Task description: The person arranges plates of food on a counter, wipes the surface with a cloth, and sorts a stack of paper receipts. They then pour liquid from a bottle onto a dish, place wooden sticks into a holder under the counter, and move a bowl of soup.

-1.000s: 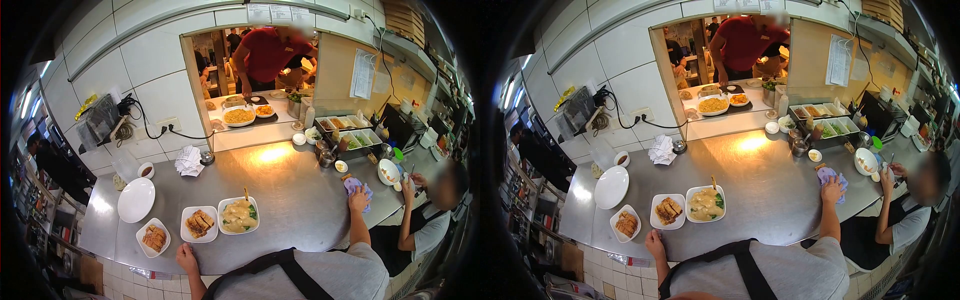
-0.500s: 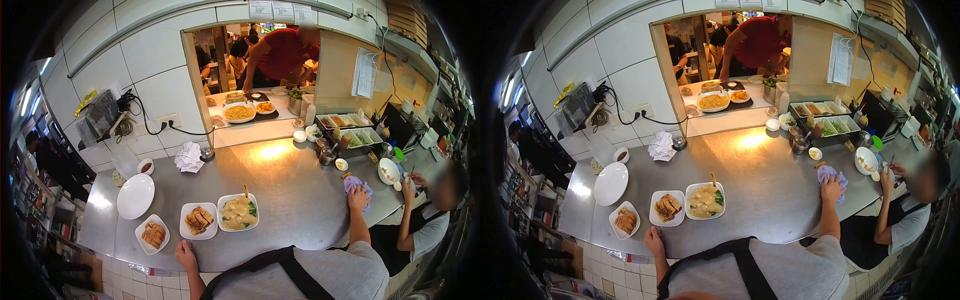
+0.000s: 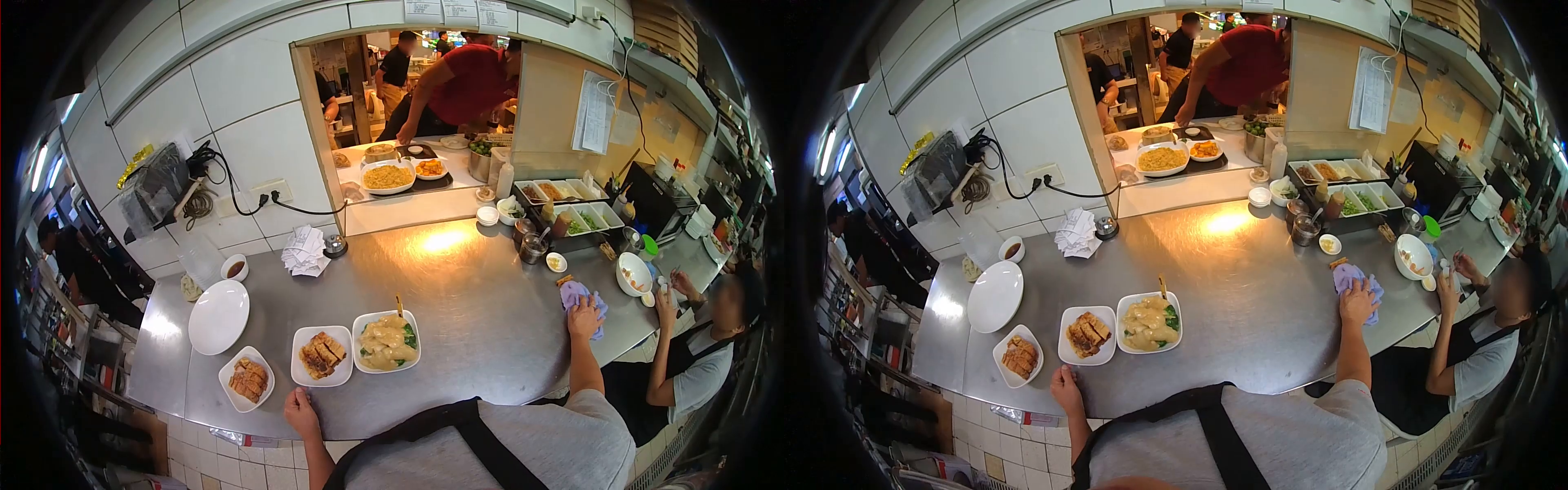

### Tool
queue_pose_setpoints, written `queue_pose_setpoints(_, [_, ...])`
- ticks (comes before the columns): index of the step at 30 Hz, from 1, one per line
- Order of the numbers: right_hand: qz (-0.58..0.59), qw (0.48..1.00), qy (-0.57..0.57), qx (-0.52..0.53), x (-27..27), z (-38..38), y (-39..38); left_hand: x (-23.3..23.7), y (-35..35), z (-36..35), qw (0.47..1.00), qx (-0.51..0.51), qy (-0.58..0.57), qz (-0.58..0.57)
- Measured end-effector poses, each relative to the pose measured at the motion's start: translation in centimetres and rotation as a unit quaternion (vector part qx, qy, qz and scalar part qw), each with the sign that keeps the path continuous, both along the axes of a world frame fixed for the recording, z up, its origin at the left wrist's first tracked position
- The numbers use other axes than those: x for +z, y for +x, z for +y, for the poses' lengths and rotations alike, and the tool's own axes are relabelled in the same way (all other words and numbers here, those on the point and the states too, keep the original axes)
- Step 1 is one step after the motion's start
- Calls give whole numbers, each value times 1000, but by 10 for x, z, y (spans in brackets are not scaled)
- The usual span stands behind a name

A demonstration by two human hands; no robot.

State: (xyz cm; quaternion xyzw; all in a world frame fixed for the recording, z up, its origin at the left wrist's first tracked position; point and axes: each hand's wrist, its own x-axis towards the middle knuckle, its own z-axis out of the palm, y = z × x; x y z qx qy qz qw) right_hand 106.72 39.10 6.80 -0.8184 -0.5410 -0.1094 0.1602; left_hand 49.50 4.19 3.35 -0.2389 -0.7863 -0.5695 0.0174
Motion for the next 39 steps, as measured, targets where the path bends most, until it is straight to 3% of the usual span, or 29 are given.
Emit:
queue_pose_setpoints(8, [-16, 1000, -11, -2, -1, 0, -1, 9, 6, 0, 1000, -13, 9, -7])
queue_pose_setpoints(14, [5, 1000, 7, 5, 0, 1, 0, 0, 1, -5, 998, -32, -21, 54])
queue_pose_setpoints(23, [15, 1000, 16, 11, -10, 4, 4, -3, -3, -2, 999, -22, 18, -46])
queue_pose_setpoints(30, [12, 1000, 0, 1, 9, 0, -11, 6, 2, 1, 998, -15, 17, -64])
queue_pose_setpoints(39, [-21, 1000, -6, -3, -5, 13, -2, 17, 7, 4, 998, -13, -2, -69])
